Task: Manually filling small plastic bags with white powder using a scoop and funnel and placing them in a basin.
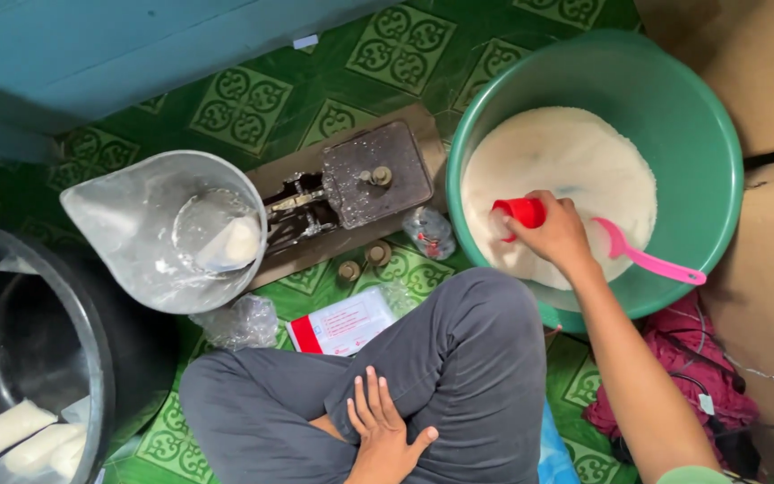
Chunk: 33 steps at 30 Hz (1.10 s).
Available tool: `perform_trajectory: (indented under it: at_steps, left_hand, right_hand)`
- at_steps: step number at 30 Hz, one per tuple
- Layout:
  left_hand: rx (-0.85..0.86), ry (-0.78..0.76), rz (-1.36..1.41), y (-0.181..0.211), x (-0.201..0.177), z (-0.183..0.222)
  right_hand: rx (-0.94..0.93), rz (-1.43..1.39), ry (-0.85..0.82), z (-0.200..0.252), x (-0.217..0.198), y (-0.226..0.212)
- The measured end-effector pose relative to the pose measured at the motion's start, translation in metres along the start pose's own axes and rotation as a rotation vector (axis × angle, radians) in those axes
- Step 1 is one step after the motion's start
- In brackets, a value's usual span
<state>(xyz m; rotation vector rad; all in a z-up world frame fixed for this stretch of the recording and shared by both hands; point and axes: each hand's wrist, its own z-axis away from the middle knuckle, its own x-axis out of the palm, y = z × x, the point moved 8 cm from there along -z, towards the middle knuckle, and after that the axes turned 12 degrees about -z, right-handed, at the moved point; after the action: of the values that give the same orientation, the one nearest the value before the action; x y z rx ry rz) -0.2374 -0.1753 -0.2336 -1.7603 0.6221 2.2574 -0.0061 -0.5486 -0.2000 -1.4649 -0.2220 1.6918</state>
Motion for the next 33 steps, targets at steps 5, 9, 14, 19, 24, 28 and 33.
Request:
perform_trajectory:
  at_steps: [5, 9, 14, 19, 24, 28, 33]
  left_hand:
    - [0.011, 0.016, 0.02, -0.001, 0.002, 0.0]
    - [0.013, 0.046, 0.026, -0.001, 0.002, 0.001]
    - [0.01, 0.033, 0.017, -0.001, 0.007, 0.002]
    - [-0.003, 0.066, -0.01, -0.001, 0.005, 0.001]
    - [-0.006, 0.078, 0.004, 0.0, 0.001, -0.001]
    - [-0.006, 0.052, 0.024, 0.0, 0.004, -0.003]
    - [-0.016, 0.134, -0.019, 0.003, -0.013, -0.005]
  right_hand:
    - [-0.048, -0.123, -0.004, 0.011, -0.032, -0.016]
    - [-0.11, -0.349, -0.015, 0.022, -0.043, -0.018]
    - [-0.125, -0.619, 0.032, 0.027, -0.046, 0.006]
    - [-0.11, -0.812, 0.041, 0.031, -0.044, 0.013]
    - [-0.137, -0.923, 0.027, 0.034, -0.05, 0.004]
    - [-0.2, -0.868, 0.027, 0.04, -0.063, -0.022]
    - [-0.231, -0.812, 0.066, 0.049, -0.082, -0.052]
